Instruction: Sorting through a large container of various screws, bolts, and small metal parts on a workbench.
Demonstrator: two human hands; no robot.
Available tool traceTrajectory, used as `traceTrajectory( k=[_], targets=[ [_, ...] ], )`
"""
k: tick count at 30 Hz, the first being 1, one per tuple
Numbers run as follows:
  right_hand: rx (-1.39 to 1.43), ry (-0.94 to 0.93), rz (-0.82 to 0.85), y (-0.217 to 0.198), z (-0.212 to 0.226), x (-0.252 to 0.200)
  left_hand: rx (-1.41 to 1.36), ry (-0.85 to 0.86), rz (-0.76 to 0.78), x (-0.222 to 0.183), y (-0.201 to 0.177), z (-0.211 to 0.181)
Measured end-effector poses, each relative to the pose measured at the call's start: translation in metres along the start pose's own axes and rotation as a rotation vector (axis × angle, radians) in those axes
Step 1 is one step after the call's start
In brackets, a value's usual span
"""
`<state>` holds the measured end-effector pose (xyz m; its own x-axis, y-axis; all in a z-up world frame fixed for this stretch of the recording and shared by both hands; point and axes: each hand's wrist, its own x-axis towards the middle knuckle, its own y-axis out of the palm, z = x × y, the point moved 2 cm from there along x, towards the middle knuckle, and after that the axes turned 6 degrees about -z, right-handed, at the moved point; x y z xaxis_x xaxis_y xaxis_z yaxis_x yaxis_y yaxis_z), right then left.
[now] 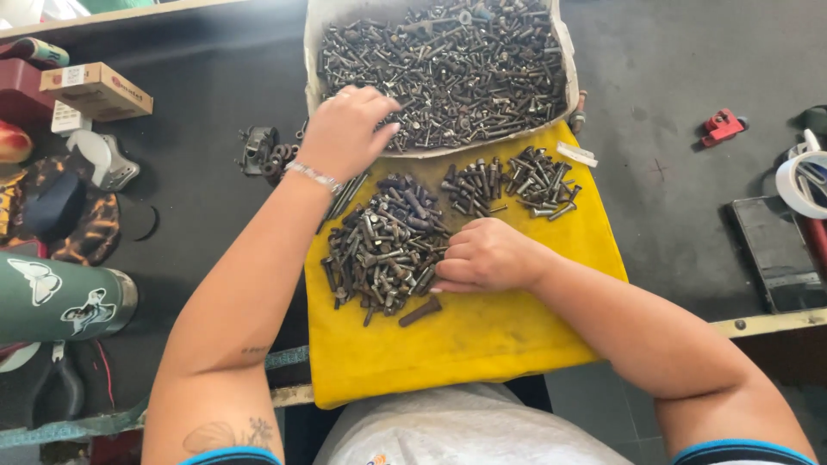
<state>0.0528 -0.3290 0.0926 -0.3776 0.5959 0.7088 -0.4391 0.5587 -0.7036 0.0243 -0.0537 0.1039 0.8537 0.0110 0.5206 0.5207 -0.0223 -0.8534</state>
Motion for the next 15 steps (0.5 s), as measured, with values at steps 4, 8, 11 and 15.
traceTrajectory(
  k=[4,8,11,15],
  targets=[
    [0.018,0.078,0.110,-0.010,-0.006,0.005,0.010,0.017,0.156,0.034,0.019,-0.008],
    [0.027,0.101,0.092,-0.011,-0.012,0.003,0.132,-0.061,0.259,0.054,0.052,0.012],
    [0.027,0.113,0.090,-0.010,-0.015,0.000,0.109,-0.133,0.343,0.060,0.057,0.019],
    [0.025,0.119,0.094,-0.008,-0.017,-0.003,0.130,-0.093,0.337,0.058,0.075,0.020]
  ],
)
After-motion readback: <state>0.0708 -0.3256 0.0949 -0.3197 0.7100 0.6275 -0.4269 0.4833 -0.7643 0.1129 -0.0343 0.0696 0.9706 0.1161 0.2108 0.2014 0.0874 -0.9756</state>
